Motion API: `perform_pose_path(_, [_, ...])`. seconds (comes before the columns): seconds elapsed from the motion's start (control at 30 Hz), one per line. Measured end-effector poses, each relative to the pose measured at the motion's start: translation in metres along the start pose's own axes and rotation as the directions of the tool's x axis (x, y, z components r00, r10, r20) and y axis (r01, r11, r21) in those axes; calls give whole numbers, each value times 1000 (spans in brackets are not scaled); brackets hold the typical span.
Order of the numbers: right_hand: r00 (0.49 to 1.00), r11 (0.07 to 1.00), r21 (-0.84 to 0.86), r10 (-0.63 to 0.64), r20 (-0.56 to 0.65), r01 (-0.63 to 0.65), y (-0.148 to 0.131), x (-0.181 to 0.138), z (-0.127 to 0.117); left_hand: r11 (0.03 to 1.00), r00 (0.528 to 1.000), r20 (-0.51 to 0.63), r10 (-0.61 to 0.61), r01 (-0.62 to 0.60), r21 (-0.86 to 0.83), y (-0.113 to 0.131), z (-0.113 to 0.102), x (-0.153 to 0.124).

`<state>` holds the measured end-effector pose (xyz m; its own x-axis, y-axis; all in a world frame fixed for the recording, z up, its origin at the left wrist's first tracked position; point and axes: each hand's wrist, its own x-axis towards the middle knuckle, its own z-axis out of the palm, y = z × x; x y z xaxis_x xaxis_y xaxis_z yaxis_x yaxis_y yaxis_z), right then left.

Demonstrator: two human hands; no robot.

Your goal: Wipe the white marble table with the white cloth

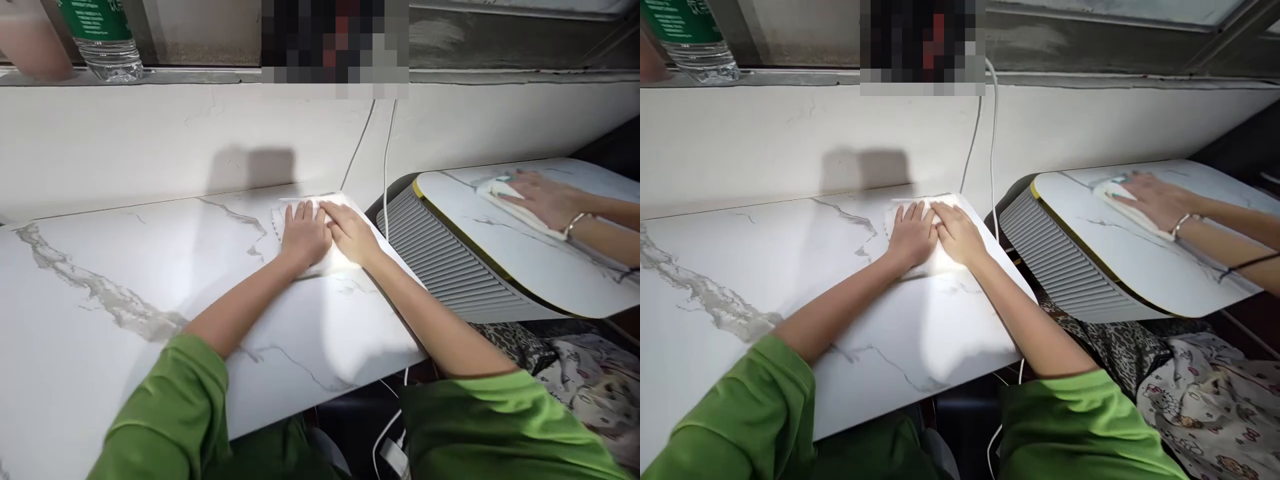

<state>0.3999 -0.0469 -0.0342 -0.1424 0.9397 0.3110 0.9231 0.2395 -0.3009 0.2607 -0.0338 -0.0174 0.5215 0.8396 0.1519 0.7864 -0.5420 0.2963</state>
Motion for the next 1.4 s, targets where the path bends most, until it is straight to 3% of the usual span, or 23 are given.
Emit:
perform_pose_path(0.27, [995,996,48,-79,-62,82,-112,-126,-10,986,987,42,153,-155,68,0,-29,-156])
perform_pose_path(0.4, [993,993,19,-120,-17,120,-141,-144,-9,977,979,71,192,-197,79,-7,-39,-192])
perform_pose_path(0.53, [997,997,27,-73,26,73,-141,-115,0,986,981,133,141,-151,64,-22,-46,-174])
perform_pose_path(0.7, [999,1000,16,18,-35,-18,-125,-48,23,987,971,179,157,-163,19,-64,-47,-104])
perform_pose_path(0.83, [1000,1000,16,-18,-12,18,-111,14,37,993,984,141,110,-115,27,-95,-47,-51])
perform_pose_path(0.97, [999,999,27,-43,30,42,-100,62,47,997,997,63,33,-37,70,-109,-47,-22])
perform_pose_path(1.07, [999,996,71,-49,20,47,-97,75,52,997,999,38,-23,20,74,-111,-47,-18])
perform_pose_path(1.2, [998,995,88,-58,32,55,-100,64,52,995,999,30,-43,40,90,-107,-46,-33])
perform_pose_path(1.4, [993,997,62,-51,103,44,-141,0,38,992,997,68,-34,25,121,-93,-54,-101])
